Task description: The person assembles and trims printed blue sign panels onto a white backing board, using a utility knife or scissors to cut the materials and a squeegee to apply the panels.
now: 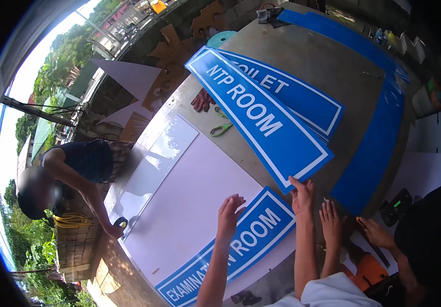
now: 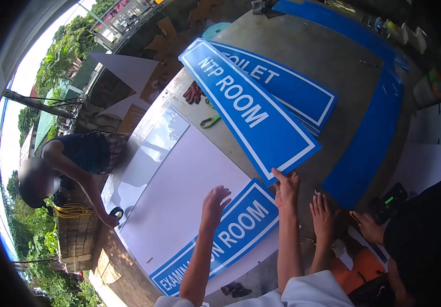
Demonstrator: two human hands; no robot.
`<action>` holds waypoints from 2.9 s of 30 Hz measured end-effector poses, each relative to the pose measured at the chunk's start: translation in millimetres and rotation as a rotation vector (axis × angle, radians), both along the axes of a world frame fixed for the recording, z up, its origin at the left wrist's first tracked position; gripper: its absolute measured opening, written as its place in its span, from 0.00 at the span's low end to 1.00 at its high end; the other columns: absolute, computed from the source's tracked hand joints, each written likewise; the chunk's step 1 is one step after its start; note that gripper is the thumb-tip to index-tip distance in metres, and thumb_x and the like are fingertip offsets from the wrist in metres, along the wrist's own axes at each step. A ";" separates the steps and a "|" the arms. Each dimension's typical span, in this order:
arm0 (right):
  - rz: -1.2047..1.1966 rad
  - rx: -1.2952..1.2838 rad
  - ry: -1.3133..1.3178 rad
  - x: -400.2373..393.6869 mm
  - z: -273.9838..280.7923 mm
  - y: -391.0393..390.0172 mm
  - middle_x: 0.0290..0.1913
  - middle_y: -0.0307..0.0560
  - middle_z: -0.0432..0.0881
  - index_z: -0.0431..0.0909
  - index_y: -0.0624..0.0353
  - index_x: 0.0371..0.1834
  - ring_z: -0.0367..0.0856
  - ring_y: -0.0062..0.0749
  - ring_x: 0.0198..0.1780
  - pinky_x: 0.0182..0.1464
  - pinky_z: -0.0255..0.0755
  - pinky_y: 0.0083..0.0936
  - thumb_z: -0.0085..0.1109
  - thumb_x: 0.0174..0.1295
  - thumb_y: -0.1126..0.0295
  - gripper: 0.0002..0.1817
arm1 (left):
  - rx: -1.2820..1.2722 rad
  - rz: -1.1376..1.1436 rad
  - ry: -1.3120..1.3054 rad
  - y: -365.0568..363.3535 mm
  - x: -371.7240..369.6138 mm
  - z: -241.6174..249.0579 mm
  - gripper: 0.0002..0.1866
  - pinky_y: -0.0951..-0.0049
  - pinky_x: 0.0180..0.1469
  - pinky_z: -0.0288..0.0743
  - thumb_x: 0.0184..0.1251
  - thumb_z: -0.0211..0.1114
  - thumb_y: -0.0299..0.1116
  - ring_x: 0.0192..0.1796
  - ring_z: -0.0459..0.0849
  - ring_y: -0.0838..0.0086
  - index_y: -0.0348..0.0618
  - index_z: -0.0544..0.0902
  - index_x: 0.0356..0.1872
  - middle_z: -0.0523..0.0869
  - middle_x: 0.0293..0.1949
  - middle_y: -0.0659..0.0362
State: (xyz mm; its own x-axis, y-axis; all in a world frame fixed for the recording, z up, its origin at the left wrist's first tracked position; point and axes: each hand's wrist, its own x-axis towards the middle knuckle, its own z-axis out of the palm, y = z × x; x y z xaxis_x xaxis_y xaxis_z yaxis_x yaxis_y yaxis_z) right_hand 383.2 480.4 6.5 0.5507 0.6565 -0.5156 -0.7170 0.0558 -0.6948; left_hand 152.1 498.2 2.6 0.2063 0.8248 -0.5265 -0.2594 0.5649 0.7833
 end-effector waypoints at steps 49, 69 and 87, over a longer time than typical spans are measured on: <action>0.662 -0.454 -1.251 -63.7 -30.1 -113.9 0.47 0.57 0.84 0.83 0.64 0.48 0.82 0.53 0.50 0.55 0.73 0.39 0.61 0.58 0.43 0.31 | -0.057 0.936 -0.144 -387.9 -119.2 67.0 0.21 0.60 0.57 0.79 0.66 0.61 0.23 0.55 0.81 0.64 0.40 0.71 0.60 0.80 0.55 0.53; 0.538 -0.631 -1.472 -26.4 -89.6 -103.5 0.43 0.53 0.85 0.83 0.58 0.50 0.85 0.49 0.43 0.45 0.78 0.40 0.61 0.57 0.40 0.32 | -0.315 0.873 -0.260 -334.9 -116.6 -34.8 0.21 0.59 0.58 0.79 0.65 0.63 0.24 0.54 0.82 0.62 0.40 0.71 0.59 0.80 0.54 0.53; 0.486 -0.643 -1.691 -36.7 -80.4 -90.9 0.44 0.47 0.82 0.87 0.50 0.44 0.77 0.42 0.50 0.49 0.73 0.42 0.66 0.55 0.44 0.23 | -0.410 0.958 -0.332 -323.8 -117.5 -65.4 0.18 0.63 0.58 0.79 0.65 0.63 0.25 0.55 0.81 0.64 0.39 0.72 0.55 0.80 0.53 0.53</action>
State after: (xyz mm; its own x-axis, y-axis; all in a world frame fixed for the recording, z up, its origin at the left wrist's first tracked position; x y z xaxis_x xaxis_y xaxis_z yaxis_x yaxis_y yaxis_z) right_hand 346.5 389.5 -73.9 0.5249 0.8447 0.1048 0.7919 -0.4396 -0.4238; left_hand 34.6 174.4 -62.8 -0.2448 0.4939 -0.8344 -0.8941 0.2180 0.3913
